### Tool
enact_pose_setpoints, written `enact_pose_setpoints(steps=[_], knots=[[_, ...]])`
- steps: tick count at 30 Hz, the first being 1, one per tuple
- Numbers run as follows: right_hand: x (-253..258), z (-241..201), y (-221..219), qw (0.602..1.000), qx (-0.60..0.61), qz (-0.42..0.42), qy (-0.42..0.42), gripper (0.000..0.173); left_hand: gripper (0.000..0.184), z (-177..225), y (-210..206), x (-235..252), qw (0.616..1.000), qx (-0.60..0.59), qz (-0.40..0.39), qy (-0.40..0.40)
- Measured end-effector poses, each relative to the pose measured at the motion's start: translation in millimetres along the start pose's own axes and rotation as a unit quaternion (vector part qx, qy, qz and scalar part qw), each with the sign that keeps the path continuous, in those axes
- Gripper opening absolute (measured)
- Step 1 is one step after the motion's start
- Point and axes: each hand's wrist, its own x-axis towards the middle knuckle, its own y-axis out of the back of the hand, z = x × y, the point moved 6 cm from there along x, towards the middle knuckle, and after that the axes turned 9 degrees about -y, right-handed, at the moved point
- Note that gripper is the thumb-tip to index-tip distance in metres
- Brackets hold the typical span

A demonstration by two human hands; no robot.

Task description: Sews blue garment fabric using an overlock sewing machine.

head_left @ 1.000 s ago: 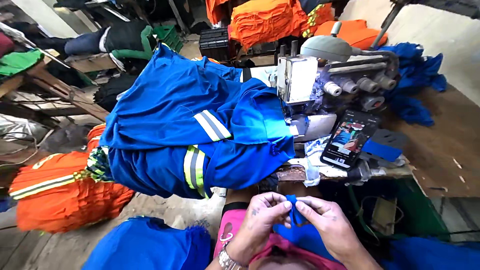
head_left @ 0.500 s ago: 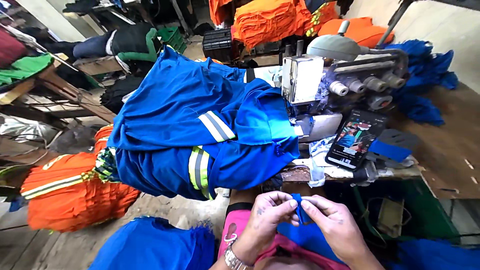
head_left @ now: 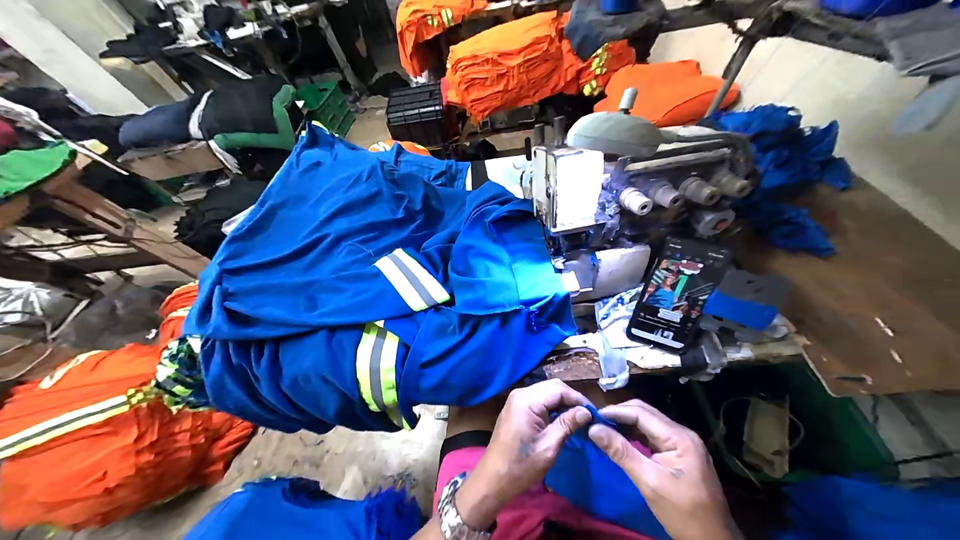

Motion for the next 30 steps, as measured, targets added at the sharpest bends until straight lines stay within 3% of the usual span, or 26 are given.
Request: enact_pose_setpoints(steps=[3, 6, 8, 10, 12, 14, 16, 19, 23, 30], knots=[[1.7, 4.9, -1.6, 0.997, 0.031, -0.037, -0.059, 0.027, 0.017, -3.5, -0.4, 3.3, 0.999, -0.034, -0.008, -0.014], [7.7, 0.1, 6.6, 0.999, 0.027, -0.037, -0.007, 0.019, 0.023, -38.2, -0.8, -19.9, 0.987, -0.141, -0.033, 0.063], [14.7, -9.7, 18.6, 0.998, 0.056, -0.02, -0.002, 0.015, 0.019, -42.1, 8.3, -24.0, 0.985, -0.146, -0.001, 0.093], [29.7, -20.1, 22.0, 0.995, 0.103, -0.002, -0.011, 0.015, 0.017, -7.9, 33.4, 9.7, 0.996, -0.048, 0.038, 0.063], [57.8, -26.4, 11.5, 0.99, 0.137, 0.017, -0.014, 0.018, 0.015, 39.4, 62.8, 63.2, 0.984, 0.178, 0.023, 0.013], [91.3, -21.9, -12.7, 0.982, 0.184, 0.002, -0.05, 0.018, 0.015, 60.0, 86.9, 112.2, 0.917, 0.396, -0.053, 0.008], [103.7, -6.8, -38.6, 0.977, 0.176, -0.044, -0.114, 0.019, 0.023, 45.3, 103.7, 132.7, 0.846, 0.494, -0.169, 0.104], [84.2, -3.2, -39.4, 0.986, 0.125, -0.057, -0.099, 0.02, 0.025, 40.4, 102.8, 130.0, 0.818, 0.504, -0.226, 0.163], [107.2, -8.2, -9.4, 0.989, 0.12, 0.024, -0.077, 0.023, 0.024, 37.1, 86.5, 144.7, 0.835, 0.498, -0.191, 0.138], [151.5, -2.6, -17.9, 0.985, 0.094, 0.051, -0.136, 0.024, 0.022, 18.4, 111.7, 156.0, 0.82, 0.525, -0.15, 0.169]])
